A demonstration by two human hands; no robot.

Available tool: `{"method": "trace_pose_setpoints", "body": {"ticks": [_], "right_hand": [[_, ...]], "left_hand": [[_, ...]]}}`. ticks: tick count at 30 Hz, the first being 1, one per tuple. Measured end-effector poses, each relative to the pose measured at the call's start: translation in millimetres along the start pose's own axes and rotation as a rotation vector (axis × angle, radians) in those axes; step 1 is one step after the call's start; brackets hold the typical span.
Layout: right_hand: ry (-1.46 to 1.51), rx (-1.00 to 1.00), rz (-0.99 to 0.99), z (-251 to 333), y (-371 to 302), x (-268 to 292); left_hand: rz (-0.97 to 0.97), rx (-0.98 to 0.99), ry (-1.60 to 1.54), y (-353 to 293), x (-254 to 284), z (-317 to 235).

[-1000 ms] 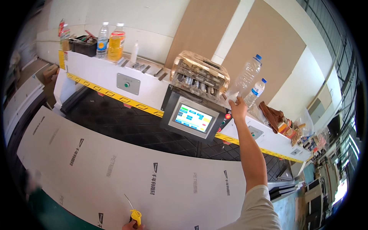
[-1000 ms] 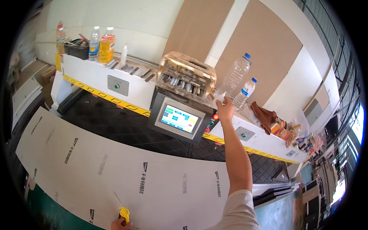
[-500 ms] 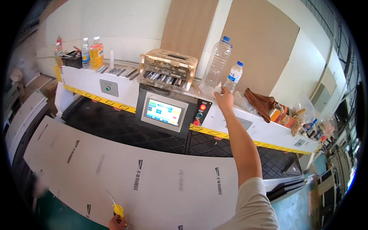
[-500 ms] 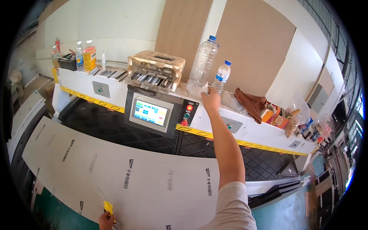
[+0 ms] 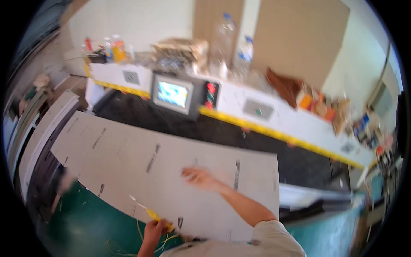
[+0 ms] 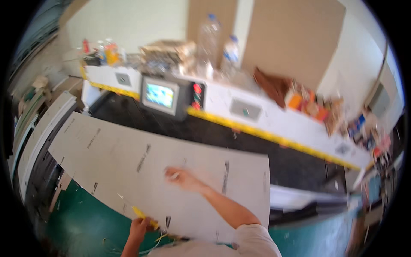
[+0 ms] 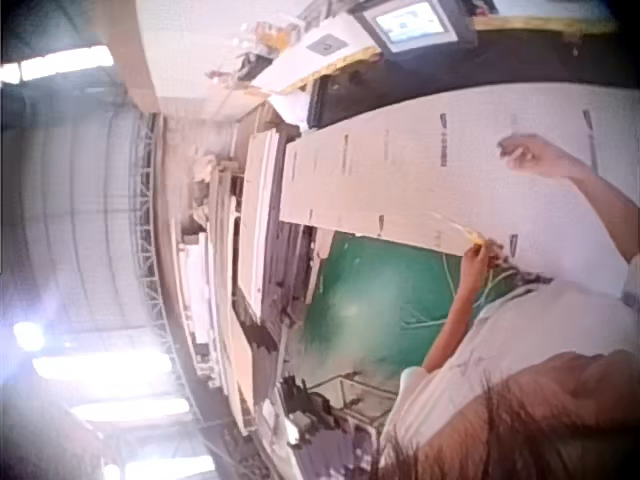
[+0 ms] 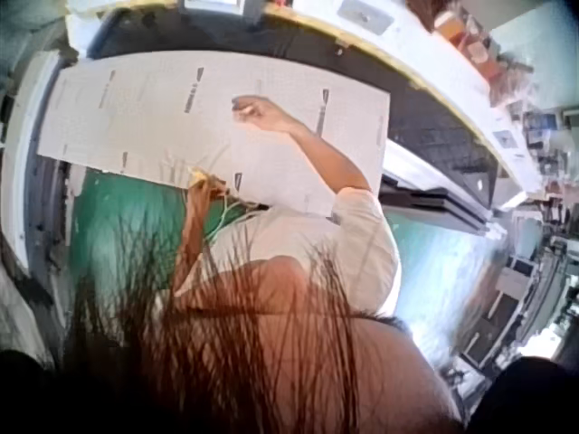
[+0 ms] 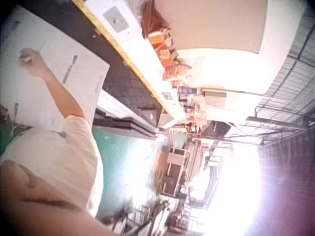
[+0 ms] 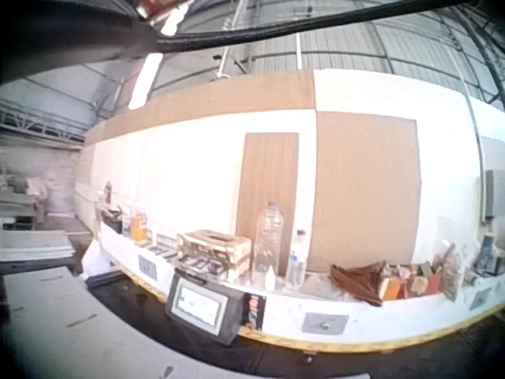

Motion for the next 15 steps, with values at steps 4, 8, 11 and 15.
{"method": "trace_pose_setpoints", "body": {"ticks": [4, 8, 11, 15], "right_hand": [[0.716, -0.325, -0.011, -13, -151, -171], [1.04, -0.384, -0.433, -22, -266, -201], [1.101, -0.63, -0.863, 7, -370, -193], [0.963, -0.575, -1.41, 86, -548, -167]], "left_hand": [[0.376, 0.162, -0.073, 0, -85, 12], [0.717, 0.386, 0.257, -28, -150, 68], [0.977, 0.176, 0.585, -52, -201, 83], [0.742, -0.563, 1.002, -38, -242, 97]]}}
Point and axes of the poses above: each hand's wrist, its own y-axis towards the middle knuckle, its own x-axis out of the back of the hand, z = x × y, the point moved 8 cm from there along y, towards the middle knuckle, and after that the axes turned 6 degrees about x, right-handed, at the moved point
